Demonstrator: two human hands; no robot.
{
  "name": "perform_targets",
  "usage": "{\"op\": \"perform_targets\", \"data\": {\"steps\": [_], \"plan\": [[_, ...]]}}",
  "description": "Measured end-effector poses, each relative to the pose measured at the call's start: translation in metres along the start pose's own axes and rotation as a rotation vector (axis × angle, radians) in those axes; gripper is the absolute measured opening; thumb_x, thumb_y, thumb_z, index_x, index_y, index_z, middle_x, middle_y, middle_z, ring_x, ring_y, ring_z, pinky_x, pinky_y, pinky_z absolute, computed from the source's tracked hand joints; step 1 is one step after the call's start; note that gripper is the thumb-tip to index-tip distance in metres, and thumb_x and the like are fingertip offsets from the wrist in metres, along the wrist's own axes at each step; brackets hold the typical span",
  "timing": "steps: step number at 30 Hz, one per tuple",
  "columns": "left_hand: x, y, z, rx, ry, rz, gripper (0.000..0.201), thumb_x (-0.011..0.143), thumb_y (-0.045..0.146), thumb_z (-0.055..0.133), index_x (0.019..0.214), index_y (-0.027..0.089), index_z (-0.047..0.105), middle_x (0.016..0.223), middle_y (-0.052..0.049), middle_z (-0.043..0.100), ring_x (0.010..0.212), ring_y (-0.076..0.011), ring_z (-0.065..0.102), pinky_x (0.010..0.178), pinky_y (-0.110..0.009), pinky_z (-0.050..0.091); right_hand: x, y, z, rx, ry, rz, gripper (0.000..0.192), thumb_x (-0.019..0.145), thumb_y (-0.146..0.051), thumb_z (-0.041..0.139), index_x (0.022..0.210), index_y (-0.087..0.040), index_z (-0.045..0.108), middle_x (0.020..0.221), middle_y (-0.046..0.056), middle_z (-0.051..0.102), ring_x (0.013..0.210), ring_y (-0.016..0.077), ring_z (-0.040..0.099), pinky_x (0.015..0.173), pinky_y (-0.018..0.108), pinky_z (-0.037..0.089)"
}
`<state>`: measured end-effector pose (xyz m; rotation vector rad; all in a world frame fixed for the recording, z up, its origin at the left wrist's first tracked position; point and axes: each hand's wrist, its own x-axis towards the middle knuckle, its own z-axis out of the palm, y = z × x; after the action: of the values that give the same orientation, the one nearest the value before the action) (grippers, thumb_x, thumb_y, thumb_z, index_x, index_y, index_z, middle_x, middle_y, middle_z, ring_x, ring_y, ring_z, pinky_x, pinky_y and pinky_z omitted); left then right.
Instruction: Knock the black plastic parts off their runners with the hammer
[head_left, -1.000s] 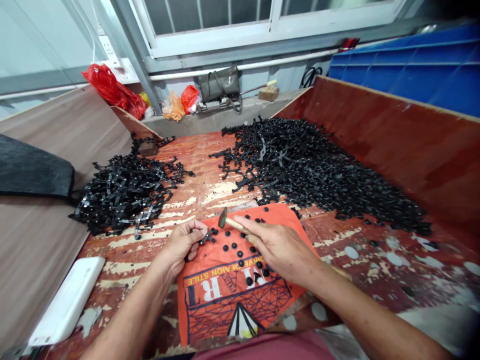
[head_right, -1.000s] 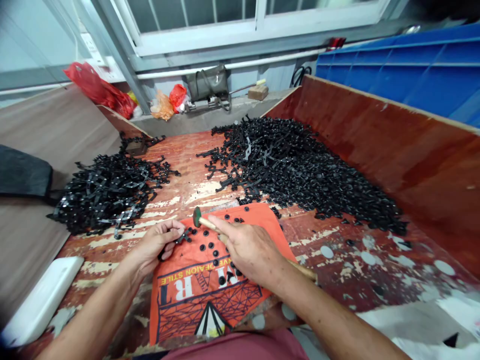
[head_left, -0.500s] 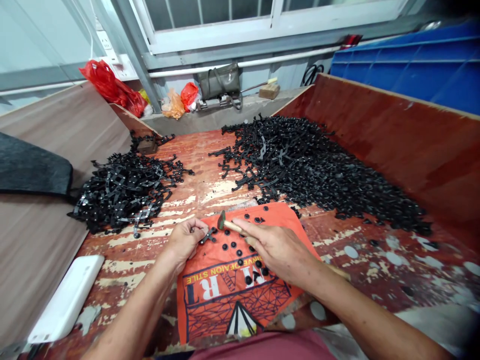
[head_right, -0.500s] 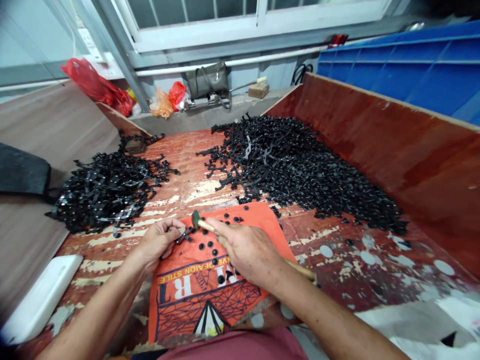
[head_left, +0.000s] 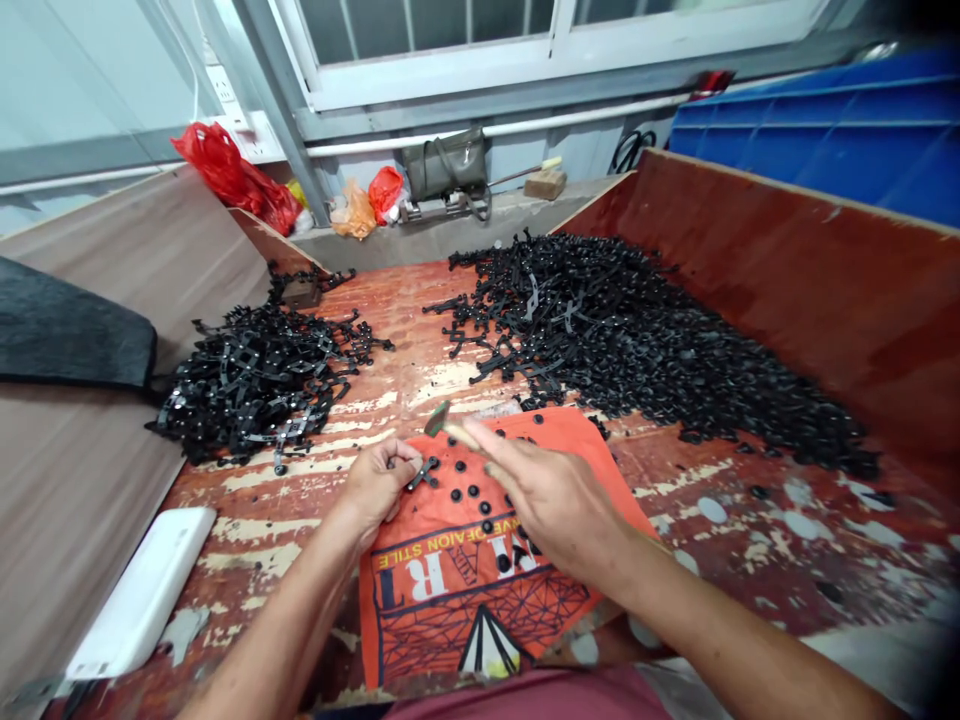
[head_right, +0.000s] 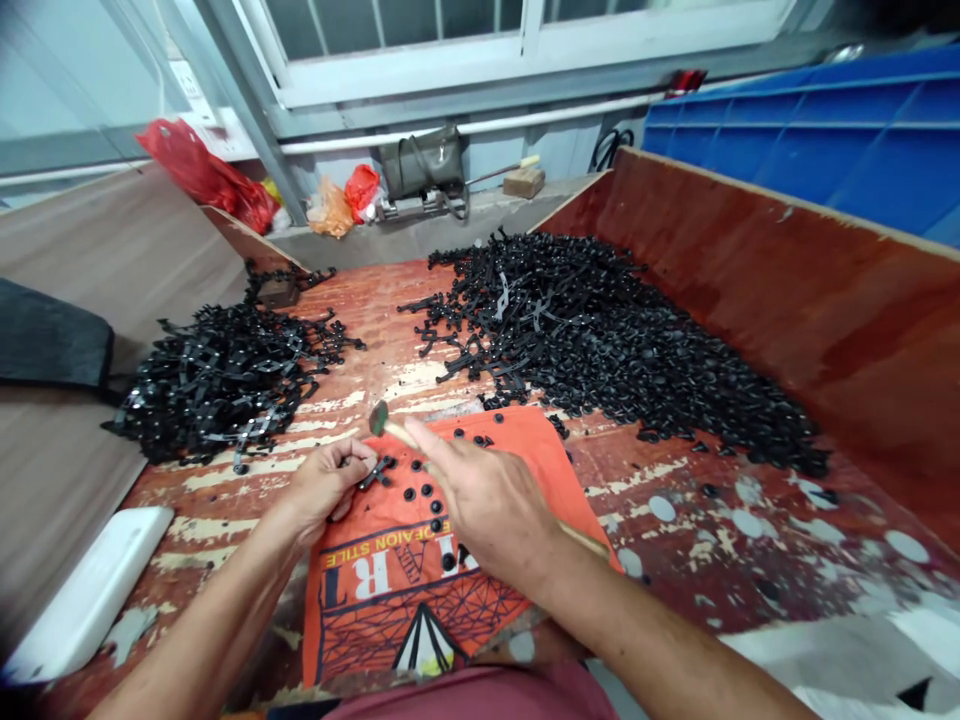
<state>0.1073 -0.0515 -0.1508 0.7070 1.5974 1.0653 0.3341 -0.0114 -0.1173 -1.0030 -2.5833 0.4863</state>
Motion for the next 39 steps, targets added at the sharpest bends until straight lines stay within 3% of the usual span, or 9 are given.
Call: {"op": "perform_targets", "data": {"steps": [5, 11, 15, 24, 27, 30, 33, 36, 39], "plan": [[0.001, -0.005, -0.002, 0.023, 0.004, 0.018, 0.029, 0.064, 0.037, 0.075, 0.073, 0.018, 0.056, 0.043, 0.011, 0.042, 0.024, -0.0032, 0.025, 0.026, -0.016, 0.016, 0.0, -0.001, 0.001, -0.185, -0.196, 0.036, 0.076, 0.088, -0.005, 0.048, 0.153, -0.039, 0.03, 0.101, 0.004, 0.074, 0.076, 0.0208, 0.07, 0.065, 0.029, 0.054], [0.002, -0.007, -0.002, 0.023, -0.002, 0.043, 0.028, 0.064, 0.037, 0.074, 0.073, 0.018, 0.056, 0.043, 0.012, 0.041, 0.025, -0.0028, 0.024, 0.026, -0.015, 0.016, 0.0, -0.007, -0.001, -0.11, -0.021, -0.02, 0.072, 0.094, -0.009, 0.043, 0.157, -0.034, 0.019, 0.101, 0.005, 0.073, 0.085, 0.0197, 0.067, 0.074, 0.029, 0.052], [0.002, -0.006, -0.002, 0.016, 0.001, 0.041, 0.029, 0.063, 0.036, 0.075, 0.071, 0.018, 0.055, 0.044, 0.011, 0.043, 0.024, -0.0027, 0.024, 0.026, -0.016, 0.015, 0.002, -0.01, -0.001, -0.121, -0.114, -0.018, 0.072, 0.091, -0.009, 0.046, 0.154, -0.038, 0.029, 0.092, 0.002, 0.074, 0.071, 0.0172, 0.066, 0.065, 0.026, 0.049], [0.001, -0.003, -0.002, 0.004, 0.004, 0.03, 0.029, 0.063, 0.035, 0.076, 0.075, 0.018, 0.056, 0.042, 0.011, 0.042, 0.025, -0.0029, 0.023, 0.026, -0.015, 0.016, 0.008, -0.006, -0.002, -0.147, -0.17, 0.033, 0.062, 0.095, -0.015, 0.047, 0.151, -0.039, 0.035, 0.092, 0.003, 0.074, 0.07, 0.0192, 0.067, 0.057, 0.026, 0.042], [-0.009, 0.005, -0.005, -0.125, -0.012, 0.053, 0.033, 0.063, 0.036, 0.08, 0.077, 0.017, 0.056, 0.047, 0.011, 0.043, 0.03, -0.0022, 0.026, 0.028, -0.014, 0.021, 0.009, -0.004, -0.01, 0.044, -0.064, 0.056, 0.051, 0.096, -0.02, 0.049, 0.145, -0.035, 0.046, 0.091, 0.002, 0.073, 0.072, 0.0184, 0.064, 0.061, 0.026, 0.042], [-0.027, 0.016, 0.001, -0.313, -0.046, 0.072, 0.035, 0.065, 0.033, 0.082, 0.085, 0.017, 0.059, 0.058, 0.008, 0.049, 0.04, -0.0034, 0.037, 0.035, -0.014, 0.033, 0.007, -0.005, -0.013, 0.341, 0.101, 0.175, 0.028, 0.093, -0.023, 0.053, 0.12, -0.025, 0.062, 0.08, 0.0, 0.067, 0.066, 0.0153, 0.057, 0.06, 0.024, 0.04], [-0.047, 0.021, 0.021, -0.446, -0.113, 0.067, 0.039, 0.067, 0.028, 0.082, 0.097, 0.018, 0.06, 0.07, 0.005, 0.054, 0.05, -0.0054, 0.047, 0.047, -0.018, 0.043, 0.005, -0.012, -0.004, 0.548, 0.081, 0.252, 0.011, 0.086, -0.025, 0.063, 0.097, -0.022, 0.062, 0.073, -0.004, 0.06, 0.061, 0.0128, 0.051, 0.055, 0.022, 0.035], [-0.061, 0.017, 0.038, -0.491, -0.153, 0.071, 0.041, 0.07, 0.028, 0.081, 0.104, 0.02, 0.059, 0.079, 0.003, 0.057, 0.059, -0.0073, 0.054, 0.061, -0.021, 0.05, 0.006, -0.019, 0.007, 0.635, 0.023, 0.222, 0.01, 0.084, -0.022, 0.066, 0.092, -0.023, 0.06, 0.07, -0.007, 0.056, 0.062, 0.0117, 0.049, 0.055, 0.021, 0.033], [-0.068, 0.01, 0.028, -0.318, -0.227, 0.075, 0.051, 0.077, 0.037, 0.074, 0.122, 0.025, 0.054, 0.085, 0.0, 0.061, 0.071, -0.0132, 0.06, 0.072, -0.027, 0.052, 0.008, -0.017, 0.005, 0.648, 0.045, 0.235, 0.004, 0.086, -0.019, 0.06, 0.087, -0.022, 0.06, 0.069, -0.006, 0.054, 0.062, 0.0114, 0.047, 0.055, 0.022, 0.032]]}}
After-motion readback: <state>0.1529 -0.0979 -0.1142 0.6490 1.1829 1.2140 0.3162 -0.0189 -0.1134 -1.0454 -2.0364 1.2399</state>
